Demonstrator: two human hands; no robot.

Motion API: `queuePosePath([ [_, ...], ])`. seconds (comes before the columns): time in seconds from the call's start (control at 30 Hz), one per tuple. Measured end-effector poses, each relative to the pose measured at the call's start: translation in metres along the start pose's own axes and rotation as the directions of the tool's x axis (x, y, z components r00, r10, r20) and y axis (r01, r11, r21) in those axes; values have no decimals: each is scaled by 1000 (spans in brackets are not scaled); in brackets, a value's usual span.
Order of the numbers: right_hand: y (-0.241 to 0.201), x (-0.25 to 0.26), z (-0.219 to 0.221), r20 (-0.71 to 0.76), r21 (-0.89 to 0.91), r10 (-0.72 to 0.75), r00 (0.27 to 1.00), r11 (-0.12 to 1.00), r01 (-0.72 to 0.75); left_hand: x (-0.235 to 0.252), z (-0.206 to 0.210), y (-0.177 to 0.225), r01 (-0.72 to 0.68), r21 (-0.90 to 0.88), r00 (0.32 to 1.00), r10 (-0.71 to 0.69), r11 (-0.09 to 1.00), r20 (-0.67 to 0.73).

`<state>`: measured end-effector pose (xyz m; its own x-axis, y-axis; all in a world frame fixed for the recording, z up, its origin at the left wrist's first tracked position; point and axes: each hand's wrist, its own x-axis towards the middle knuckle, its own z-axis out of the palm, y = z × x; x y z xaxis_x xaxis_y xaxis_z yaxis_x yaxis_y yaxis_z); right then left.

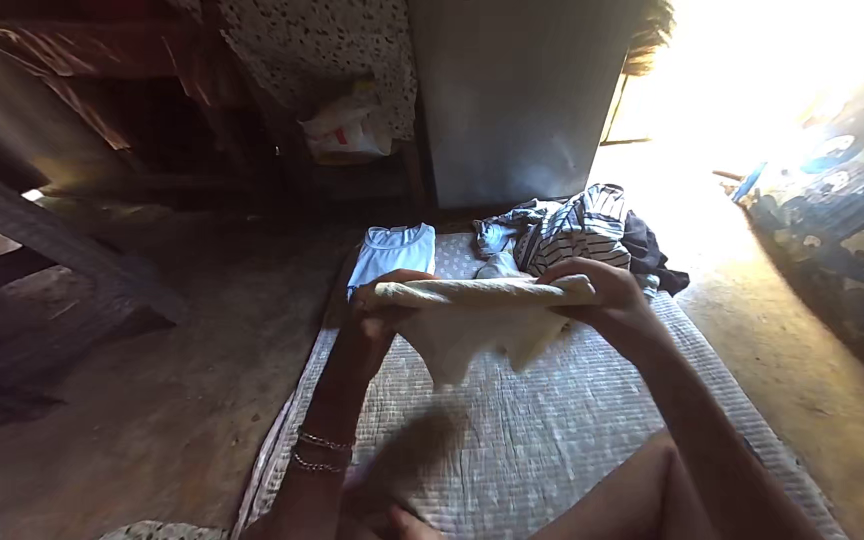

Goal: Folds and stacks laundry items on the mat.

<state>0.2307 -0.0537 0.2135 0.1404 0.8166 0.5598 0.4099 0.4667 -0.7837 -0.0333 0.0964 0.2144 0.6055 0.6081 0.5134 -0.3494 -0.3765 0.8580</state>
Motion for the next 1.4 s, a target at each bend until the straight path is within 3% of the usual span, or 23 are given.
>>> queuePosePath([
  [0.07, -5, -13, -5, 12, -233, -160, 987, 959, 158, 1, -9, -1, -148, -9, 970, 147, 989, 194],
  [0.17, 19, -62, 14, 37, -264, -183, 982, 946, 186, -40, -15, -27, -229, 81, 932, 195, 970, 307],
  [0.23, 49, -105, 36, 72, -268, -95, 993, 957, 111, -97, -10, -55, -105, 185, 974, 64, 977, 216],
  [0.3, 73, -149, 55, 195, -312, 111, 975, 949, -46, -158, -2, -74, 158, 395, 966, -224, 905, 129],
  [0.33, 80, -166, 59, 335, -354, 288, 897, 921, -163, -177, 5, -73, 325, 547, 896, -436, 772, 83],
  [0.37, 86, -175, 59, 488, -418, 471, 735, 865, -277, -185, 12, -69, 453, 666, 766, -641, 593, 48],
  [0.4, 92, -179, 60, 588, -476, 591, 552, 805, -355, -182, 17, -65, 538, 736, 596, -803, 411, 13],
  [0.43, 98, -182, 61, 617, -493, 640, 459, 768, -408, -175, 20, -63, 575, 761, 482, -876, 301, -17],
  [0.47, 102, -181, 63, 596, -475, 654, 466, 755, -453, -166, 21, -59, 609, 749, 443, -895, 260, -49],
  [0.57, 121, -159, 73, 358, -354, 639, 681, 768, -534, -119, 37, -34, 683, 684, 490, -855, 256, -169],
  [0.6, 131, -147, 80, 286, -337, 655, 699, 752, -566, -93, 53, -9, 708, 673, 458, -864, 214, -207],
  [0.67, 150, -124, 96, 211, -359, 742, 637, 665, -655, -52, 81, 30, 734, 673, 367, -888, 93, -278],
  [0.77, 165, -110, 123, 118, -428, 828, 548, 541, -724, -39, 96, 28, 647, 757, 264, -907, -85, -328],
  [0.83, 161, -117, 129, 126, -407, 860, 495, 500, -765, -45, 96, 22, 662, 741, 226, -914, -109, -336],
  [0.9, 156, -130, 126, 187, -342, 859, 476, 511, -788, -72, 73, -18, 684, 729, 247, -939, -4, -238],
  [1.0, 145, -152, 114, 315, -129, 816, 485, 543, -830, -139, 16, -122, 631, 702, 465, -885, 329, -3],
  [1.07, 131, -154, 102, 354, 117, 767, 535, 531, -839, -144, 2, -137, 629, 595, 573, -816, 501, 81],
  [1.17, 128, -153, 88, 429, 467, 597, 678, 496, -732, -133, 3, -143, 618, 360, 688, -702, 699, 182],
  [1.23, 134, -148, 86, 453, 599, 481, 751, 459, -655, -129, 6, -152, 667, 146, 692, -680, 731, 243],
  [1.33, 130, -137, 84, 436, 676, 421, 796, 431, -598, -134, 5, -161, 785, -212, 612, -678, 582, 407],
  [1.4, 128, -129, 80, 412, 711, 411, 813, 414, -569, -137, 1, -161, 769, -352, 639, -630, 533, 441],
])
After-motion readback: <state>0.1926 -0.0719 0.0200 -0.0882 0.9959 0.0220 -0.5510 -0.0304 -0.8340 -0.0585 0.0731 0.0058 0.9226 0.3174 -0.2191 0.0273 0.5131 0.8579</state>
